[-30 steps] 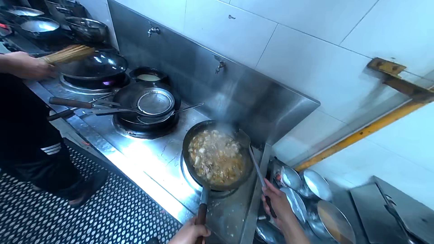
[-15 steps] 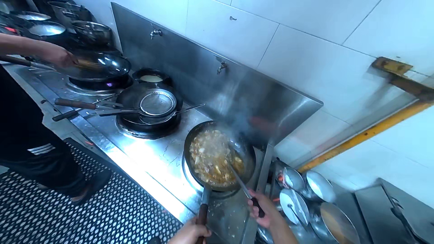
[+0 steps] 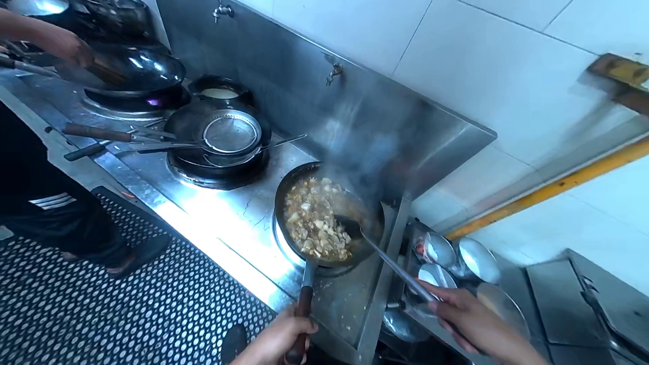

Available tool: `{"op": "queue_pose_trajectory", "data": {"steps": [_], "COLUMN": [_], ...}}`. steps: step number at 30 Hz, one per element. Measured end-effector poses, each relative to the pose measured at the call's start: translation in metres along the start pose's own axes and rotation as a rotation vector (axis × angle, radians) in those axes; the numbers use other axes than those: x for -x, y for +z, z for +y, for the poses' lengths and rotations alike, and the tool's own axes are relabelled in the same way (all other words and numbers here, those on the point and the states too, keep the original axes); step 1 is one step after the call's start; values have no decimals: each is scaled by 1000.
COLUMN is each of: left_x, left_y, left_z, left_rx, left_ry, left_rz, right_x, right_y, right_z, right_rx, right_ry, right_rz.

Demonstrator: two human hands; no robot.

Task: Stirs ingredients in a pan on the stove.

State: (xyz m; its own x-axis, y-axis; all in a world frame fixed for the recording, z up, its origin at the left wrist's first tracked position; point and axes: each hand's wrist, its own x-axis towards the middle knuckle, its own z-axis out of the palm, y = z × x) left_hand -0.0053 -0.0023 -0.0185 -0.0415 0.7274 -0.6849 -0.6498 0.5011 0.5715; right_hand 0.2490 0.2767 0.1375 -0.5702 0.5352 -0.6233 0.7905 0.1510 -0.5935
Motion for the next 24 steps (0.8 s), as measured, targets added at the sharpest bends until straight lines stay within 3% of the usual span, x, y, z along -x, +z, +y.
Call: {"op": "queue_pose_trajectory", "data": {"steps": [7,11,18,24], "left_x": [0,0,1,0], "left_y": [1,3,3,2], "left_z": [1,1,1,-1], "left_rx": [8,11,-8,-11], "left_ry": [-7,-10,-2,7], "left_rz": [9,23,22,15], "right_x": [60,63,-17,-82], "right_y": [-49,-48,21,121], "right_z": [-18,-32,-52,-59], "right_rx": [413,664,753,588], "right_ry": [-25,-67,-33,65], "right_rz": [-1,-53,-105,78]}}
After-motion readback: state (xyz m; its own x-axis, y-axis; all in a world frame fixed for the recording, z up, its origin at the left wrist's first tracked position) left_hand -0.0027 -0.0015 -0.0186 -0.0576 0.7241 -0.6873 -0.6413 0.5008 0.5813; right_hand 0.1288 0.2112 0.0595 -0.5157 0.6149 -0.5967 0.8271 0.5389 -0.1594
